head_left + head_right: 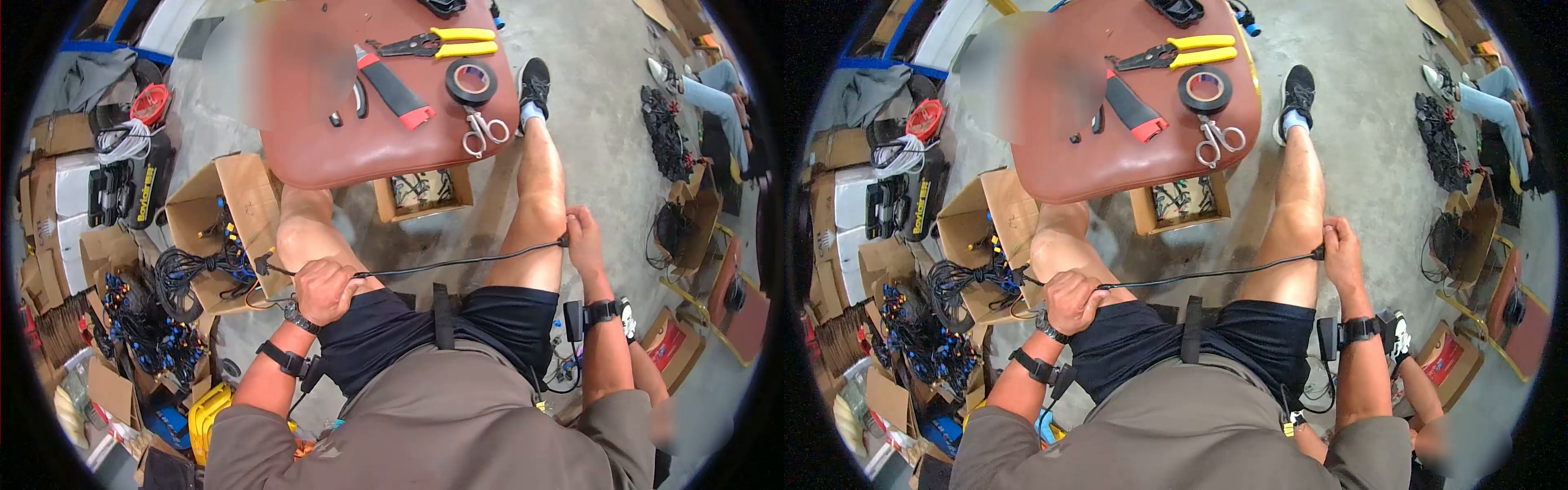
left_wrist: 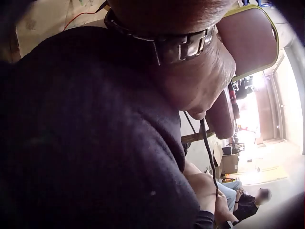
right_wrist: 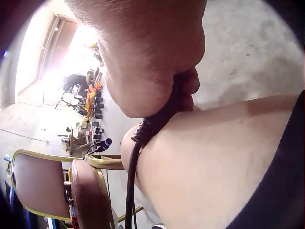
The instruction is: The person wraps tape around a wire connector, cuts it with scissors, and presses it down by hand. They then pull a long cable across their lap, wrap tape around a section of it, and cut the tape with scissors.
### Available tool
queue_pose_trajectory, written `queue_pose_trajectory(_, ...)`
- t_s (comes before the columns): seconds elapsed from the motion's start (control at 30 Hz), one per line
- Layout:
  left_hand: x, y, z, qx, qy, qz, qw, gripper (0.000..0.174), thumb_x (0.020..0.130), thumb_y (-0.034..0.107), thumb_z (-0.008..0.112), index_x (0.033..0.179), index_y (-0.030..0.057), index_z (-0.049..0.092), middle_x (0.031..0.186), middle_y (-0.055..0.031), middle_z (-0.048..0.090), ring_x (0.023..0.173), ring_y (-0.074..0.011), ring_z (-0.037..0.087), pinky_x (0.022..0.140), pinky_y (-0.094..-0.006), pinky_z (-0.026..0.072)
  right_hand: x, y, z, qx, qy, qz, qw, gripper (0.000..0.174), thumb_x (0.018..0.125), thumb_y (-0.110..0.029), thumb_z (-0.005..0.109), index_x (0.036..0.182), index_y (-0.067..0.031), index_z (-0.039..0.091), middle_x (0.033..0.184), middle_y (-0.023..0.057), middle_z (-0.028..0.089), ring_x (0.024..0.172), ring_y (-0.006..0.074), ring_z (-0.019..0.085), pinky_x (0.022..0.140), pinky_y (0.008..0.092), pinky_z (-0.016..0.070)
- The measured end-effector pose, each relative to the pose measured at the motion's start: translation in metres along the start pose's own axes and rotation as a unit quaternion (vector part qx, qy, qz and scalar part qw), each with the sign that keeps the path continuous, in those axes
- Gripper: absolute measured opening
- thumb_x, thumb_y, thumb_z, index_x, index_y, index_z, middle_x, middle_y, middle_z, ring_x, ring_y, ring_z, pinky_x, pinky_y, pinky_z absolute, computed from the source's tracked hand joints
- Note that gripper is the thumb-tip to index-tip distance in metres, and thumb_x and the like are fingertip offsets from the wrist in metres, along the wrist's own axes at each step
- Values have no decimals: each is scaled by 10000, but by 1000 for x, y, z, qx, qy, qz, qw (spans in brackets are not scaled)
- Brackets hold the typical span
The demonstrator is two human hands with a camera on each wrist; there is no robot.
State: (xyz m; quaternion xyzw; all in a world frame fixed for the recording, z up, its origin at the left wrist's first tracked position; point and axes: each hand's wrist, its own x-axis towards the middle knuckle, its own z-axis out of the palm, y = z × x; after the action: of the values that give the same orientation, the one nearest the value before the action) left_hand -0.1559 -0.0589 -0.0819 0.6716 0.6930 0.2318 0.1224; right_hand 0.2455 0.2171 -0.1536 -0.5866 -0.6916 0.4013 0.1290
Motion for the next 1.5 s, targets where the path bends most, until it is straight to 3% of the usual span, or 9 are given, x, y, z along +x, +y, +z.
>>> queue_pose_trajectory(0.13,4,-2,-1,3,-6,9,1000,158,756,224,733,772,100,636,637,-51,528,611,-257,573,573,-371,441,1,-11,0,46,-6,31,998,136,955,-62,499,985,-7,620,823,32,621,772,112,553,706,281,479)
queue_pose_trajectory(0.4,2,2,2,23,7,-6,1000,221,774,278,743,813,87,640,672,-78,547,641,-278,583,583,-386,454,3,-17,-7,-26,11,7,1000,204,968,-170,533,1003,8,627,871,139,667,800,191,612,742,338,493)
queue_pose_trajectory(0.47,0,8,-1,2,17,-18,1000,221,761,196,752,859,49,619,713,-95,585,661,-301,599,625,-390,481,-2,-14,-8,-31,26,4,999,236,965,-210,549,1000,8,630,869,154,667,808,214,624,747,354,495)
queue_pose_trajectory(0.7,-31,24,-16,-86,30,-110,990,180,717,26,721,823,40,576,757,-121,580,670,-305,597,612,-382,482,-28,-12,-15,66,-15,5,998,315,942,-279,611,965,34,637,791,79,644,726,145,600,656,323,492)
queue_pose_trajectory(0.77,-38,30,-23,-102,40,-84,990,213,694,-39,717,805,28,548,737,-90,554,595,-209,543,570,-287,455,-39,-20,-19,86,-23,4,996,331,936,-292,622,955,38,638,777,63,635,712,132,590,633,312,485)
queue_pose_trajectory(0.97,-54,49,-44,-222,46,-160,961,207,724,-30,751,783,21,559,707,-20,561,625,-95,512,582,-255,439,-64,-43,-29,110,-77,69,989,320,908,-324,656,909,-5,636,715,30,605,579,106,557,498,257,433)
queue_pose_trajectory(1.07,-59,52,-46,-281,37,-197,939,182,742,-32,754,784,26,586,708,17,583,656,-60,509,593,-242,442,-66,-33,-28,214,-99,91,968,301,907,-319,658,925,-20,629,701,11,586,509,90,526,443,244,407)
queue_pose_trajectory(1.27,-65,54,-36,-349,27,-255,901,116,779,1,758,827,15,654,746,33,634,693,-43,540,620,-223,459,-72,-30,-18,198,-63,121,971,286,910,-295,657,973,-19,618,699,11,579,489,87,512,432,259,412)
queue_pose_trajectory(1.5,-62,56,-32,-330,0,-265,906,99,792,25,758,849,-2,681,767,21,655,706,-49,556,636,-224,469,-70,-11,-8,183,-22,112,977,300,910,-298,648,989,-10,619,716,29,578,516,107,508,454,272,433)
